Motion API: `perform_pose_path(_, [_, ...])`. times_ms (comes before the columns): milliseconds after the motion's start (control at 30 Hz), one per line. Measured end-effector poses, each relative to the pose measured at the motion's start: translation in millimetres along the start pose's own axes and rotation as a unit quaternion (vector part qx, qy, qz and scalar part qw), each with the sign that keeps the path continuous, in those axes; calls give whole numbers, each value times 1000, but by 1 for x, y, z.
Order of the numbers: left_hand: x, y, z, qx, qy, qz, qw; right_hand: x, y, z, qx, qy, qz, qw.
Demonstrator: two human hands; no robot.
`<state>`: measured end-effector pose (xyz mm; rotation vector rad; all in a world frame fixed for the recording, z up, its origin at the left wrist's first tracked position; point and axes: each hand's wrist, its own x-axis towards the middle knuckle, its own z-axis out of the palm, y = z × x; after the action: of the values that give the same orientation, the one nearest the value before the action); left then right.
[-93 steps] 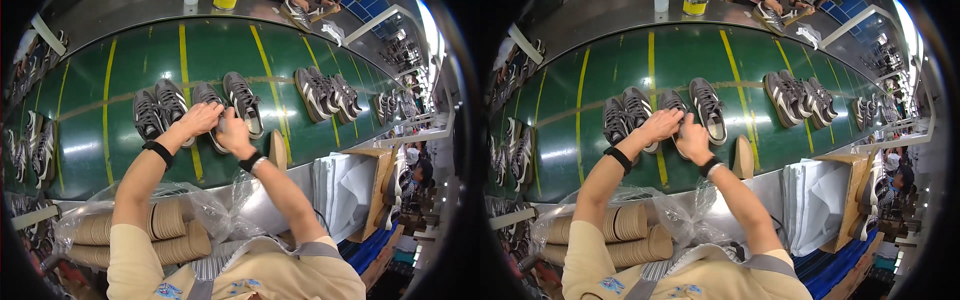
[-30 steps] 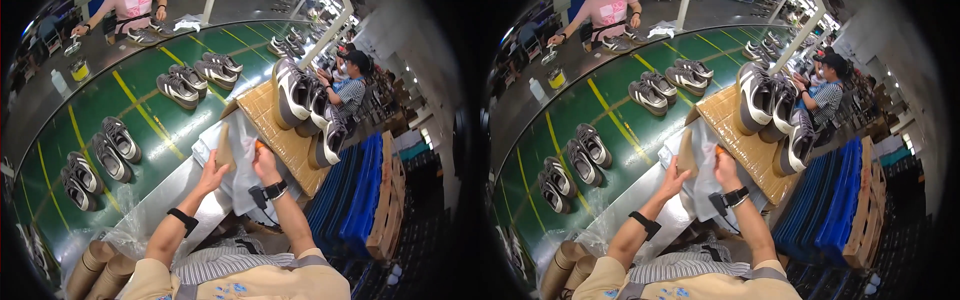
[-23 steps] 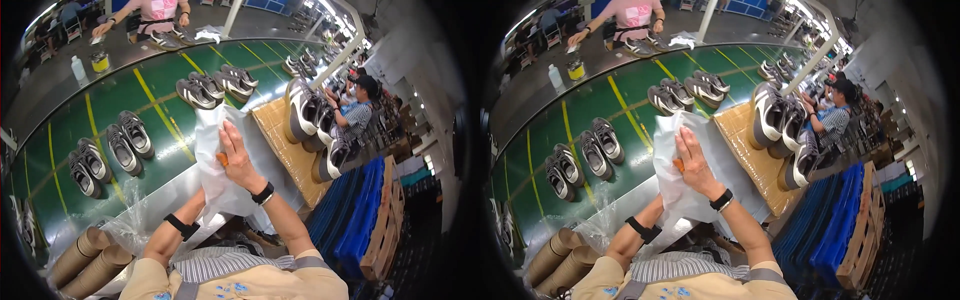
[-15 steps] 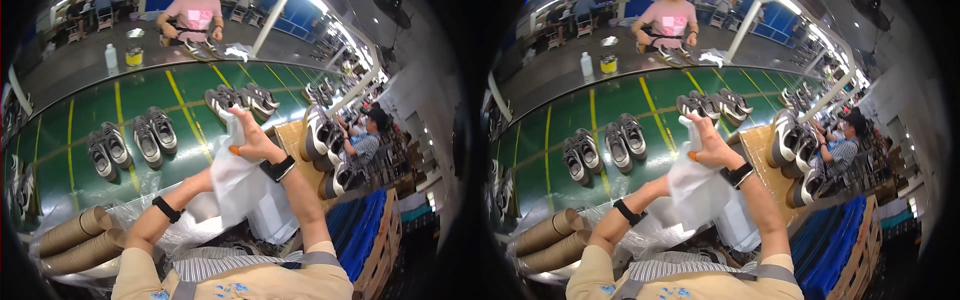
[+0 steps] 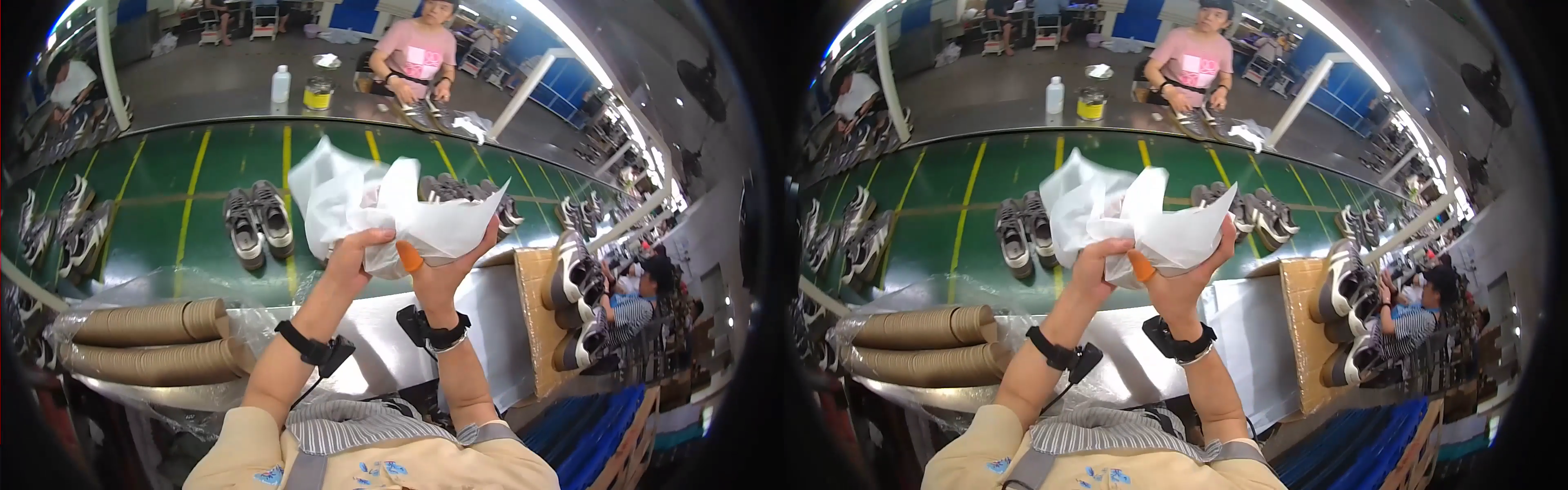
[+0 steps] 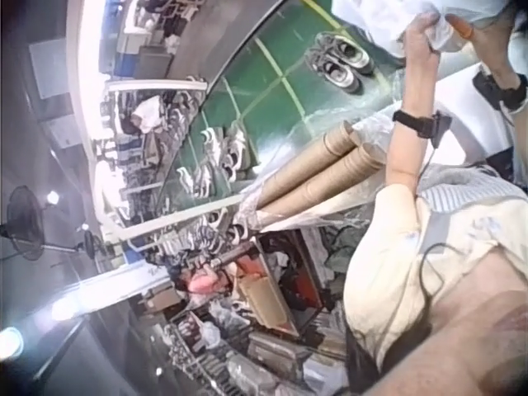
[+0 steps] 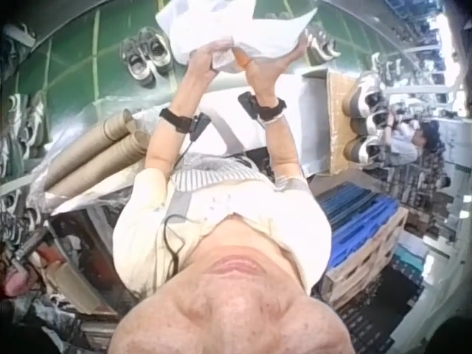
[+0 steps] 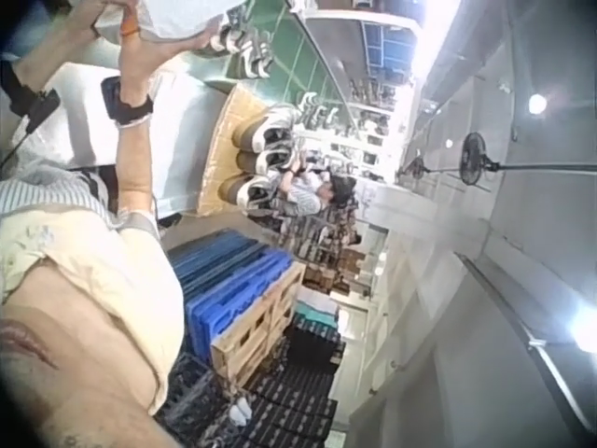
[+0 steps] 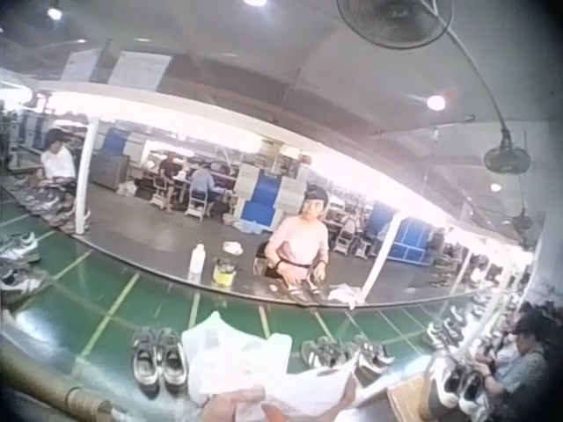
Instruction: Inserting cardboard shoe supports into sneakers and wrapping them in tissue paper on a conveyor belt assembly line.
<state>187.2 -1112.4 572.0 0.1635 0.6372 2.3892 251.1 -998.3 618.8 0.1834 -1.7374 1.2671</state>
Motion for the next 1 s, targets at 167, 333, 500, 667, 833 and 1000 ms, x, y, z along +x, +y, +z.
perform_pose_path(167, [-13,28,-73,319,-92,184,925,21,-10,42,104,-104,-88,985])
perform_pose_path(333, [-45,65,-52,493,-96,70,862,12,8,79,-82,-191,-123,970])
perform_pose_path(500, [-63,88,-91,530,17,127,838,-18,43,145,71,-227,189,953])
perform_pose_path(667, [-64,156,-127,251,126,149,948,-60,50,162,-99,-356,122,921])
perform_pose_path(833, [-37,221,-227,428,64,-51,900,-69,66,178,-133,-368,214,895])
perform_pose_path(1000, [0,194,-308,910,27,189,368,-89,131,203,7,-385,540,749])
